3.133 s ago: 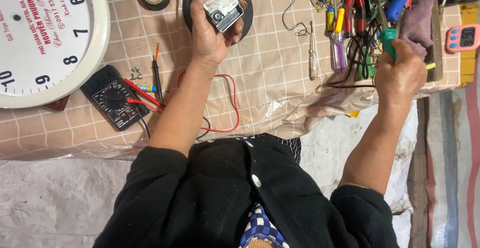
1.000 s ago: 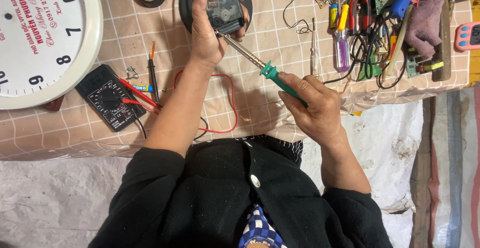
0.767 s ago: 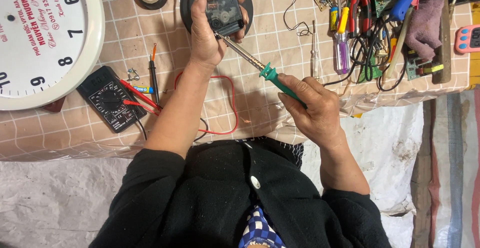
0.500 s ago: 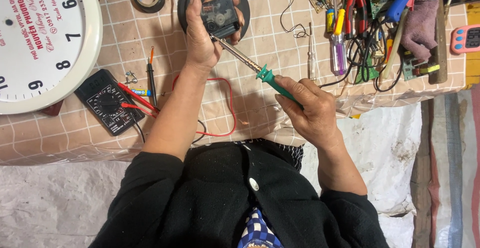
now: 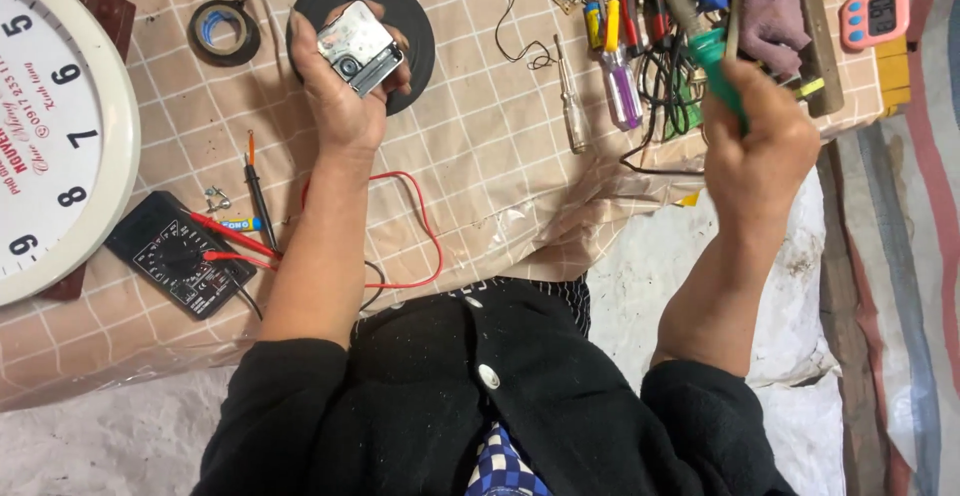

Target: Repairing and reassembling a clock movement on a workbench using pliers, a screwdriver, and a soldering iron.

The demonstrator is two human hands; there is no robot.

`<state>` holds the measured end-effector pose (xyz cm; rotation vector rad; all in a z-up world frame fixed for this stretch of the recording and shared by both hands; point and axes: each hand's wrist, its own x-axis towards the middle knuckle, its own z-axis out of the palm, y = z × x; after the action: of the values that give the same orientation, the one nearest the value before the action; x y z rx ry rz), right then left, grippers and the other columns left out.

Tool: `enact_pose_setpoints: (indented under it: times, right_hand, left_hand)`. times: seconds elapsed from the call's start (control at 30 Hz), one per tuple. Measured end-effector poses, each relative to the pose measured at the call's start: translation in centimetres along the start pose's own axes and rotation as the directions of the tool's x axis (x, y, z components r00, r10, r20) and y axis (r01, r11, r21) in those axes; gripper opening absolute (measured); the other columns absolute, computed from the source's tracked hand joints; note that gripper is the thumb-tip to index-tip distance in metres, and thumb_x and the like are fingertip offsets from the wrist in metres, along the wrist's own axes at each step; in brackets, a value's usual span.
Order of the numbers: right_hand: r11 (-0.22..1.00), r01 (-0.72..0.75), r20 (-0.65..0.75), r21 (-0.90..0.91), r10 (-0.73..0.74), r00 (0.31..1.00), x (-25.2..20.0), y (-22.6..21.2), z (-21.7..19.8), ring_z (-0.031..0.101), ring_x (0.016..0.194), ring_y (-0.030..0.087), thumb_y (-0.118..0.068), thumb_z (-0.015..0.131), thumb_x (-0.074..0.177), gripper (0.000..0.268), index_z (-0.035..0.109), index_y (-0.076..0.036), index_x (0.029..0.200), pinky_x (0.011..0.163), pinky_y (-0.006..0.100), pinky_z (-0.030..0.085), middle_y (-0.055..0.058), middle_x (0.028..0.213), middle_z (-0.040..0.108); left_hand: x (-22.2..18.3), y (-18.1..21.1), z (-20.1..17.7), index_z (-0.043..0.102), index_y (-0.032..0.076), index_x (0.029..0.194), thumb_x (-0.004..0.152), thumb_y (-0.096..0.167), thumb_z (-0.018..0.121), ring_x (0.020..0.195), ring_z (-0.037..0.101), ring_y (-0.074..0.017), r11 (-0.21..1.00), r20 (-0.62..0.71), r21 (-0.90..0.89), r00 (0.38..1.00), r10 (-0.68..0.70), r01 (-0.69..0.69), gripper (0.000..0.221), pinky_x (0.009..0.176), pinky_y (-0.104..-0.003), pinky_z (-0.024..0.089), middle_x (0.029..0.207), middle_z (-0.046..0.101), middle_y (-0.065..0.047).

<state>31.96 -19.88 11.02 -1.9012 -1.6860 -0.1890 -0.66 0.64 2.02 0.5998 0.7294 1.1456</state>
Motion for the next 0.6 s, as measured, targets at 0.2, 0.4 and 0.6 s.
enact_pose_setpoints:
  times: [0.2,0.4,0.6]
  right_hand:
    - [0.938,-0.111,-0.089,-0.327,0.086,0.992,0.8,6.6,2.3,0.074,0.079,0.039,-0.011,0.070,0.093,0.036,0.083,-0.013,0.126,0.056,0.047,0.051,0.014,0.097,0.081]
    - [0.932,-0.117,-0.041,-0.344,0.109,0.993,1.6,7.6,3.0,0.074,0.077,0.038,-0.013,0.067,0.093,0.036,0.084,-0.010,0.124,0.059,0.047,0.054,0.014,0.099,0.081]
    - [0.920,-0.174,0.041,-0.352,0.201,0.979,2.1,8.5,4.1,0.071,0.081,0.050,-0.019,0.074,0.095,0.034,0.083,-0.010,0.126,0.060,0.057,0.051,0.024,0.098,0.078]
  left_hand:
    - [0.1,0.2,0.0,0.067,0.008,0.102,0.080,0.071,0.041,0.058,0.061,-0.0264,0.999,-0.008,-0.032,1.000,-0.005,0.004,0.072,0.049,-0.038,0.045,0.081,0.069,-0.014]
    - [0.4,-0.1,-0.5,0.068,0.008,0.104,0.080,0.072,0.041,0.058,0.062,-0.0271,0.999,0.004,-0.037,1.000,-0.005,0.005,0.073,0.050,-0.038,0.045,0.082,0.070,-0.014]
    - [0.2,0.2,-0.5,0.067,0.010,0.108,0.081,0.072,0.041,0.062,0.064,-0.0252,0.999,0.019,-0.046,1.000,0.002,-0.001,0.072,0.052,-0.038,0.046,0.085,0.071,-0.012]
